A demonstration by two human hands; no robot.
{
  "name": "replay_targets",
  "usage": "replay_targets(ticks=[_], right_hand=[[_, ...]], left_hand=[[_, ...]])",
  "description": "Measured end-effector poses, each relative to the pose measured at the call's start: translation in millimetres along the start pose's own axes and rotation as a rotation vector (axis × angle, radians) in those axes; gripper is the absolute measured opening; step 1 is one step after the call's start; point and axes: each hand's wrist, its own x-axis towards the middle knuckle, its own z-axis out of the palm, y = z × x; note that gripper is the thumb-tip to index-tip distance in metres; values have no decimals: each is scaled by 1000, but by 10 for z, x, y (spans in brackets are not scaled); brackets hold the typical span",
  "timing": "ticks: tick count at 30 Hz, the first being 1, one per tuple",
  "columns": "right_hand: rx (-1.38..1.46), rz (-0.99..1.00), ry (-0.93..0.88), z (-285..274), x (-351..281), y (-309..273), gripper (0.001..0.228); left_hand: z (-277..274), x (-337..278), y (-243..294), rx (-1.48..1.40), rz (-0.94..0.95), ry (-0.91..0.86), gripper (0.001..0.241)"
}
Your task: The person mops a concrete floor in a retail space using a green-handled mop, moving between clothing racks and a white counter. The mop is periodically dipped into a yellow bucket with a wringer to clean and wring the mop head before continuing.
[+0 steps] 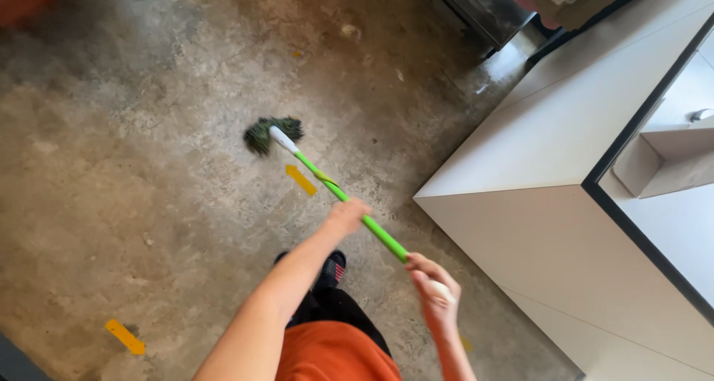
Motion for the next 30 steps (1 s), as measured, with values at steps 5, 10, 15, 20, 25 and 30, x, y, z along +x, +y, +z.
replay_targets(ticks=[5, 10, 15, 20, 25, 30], right_hand=[[117, -8, -56, 276, 80, 321, 13], [-82, 197, 224, -438, -245, -391, 16], [78, -261, 247, -1352, -695, -317, 25], [-40, -299, 72, -1381, -278, -288, 27], [-9, -203, -187, -654, 553, -43, 28], [38, 74, -498, 703, 931, 449, 26]], left_hand=[[252, 234, -597, 158, -30, 53, 18], [358, 303, 599, 83, 98, -44, 23], [374, 184, 1861, -106, 220, -128, 18], [345, 189, 1603, -151, 150, -58, 11], [111, 74, 423, -195, -86, 157, 20], [-17, -597, -1067, -73, -326, 447, 21]])
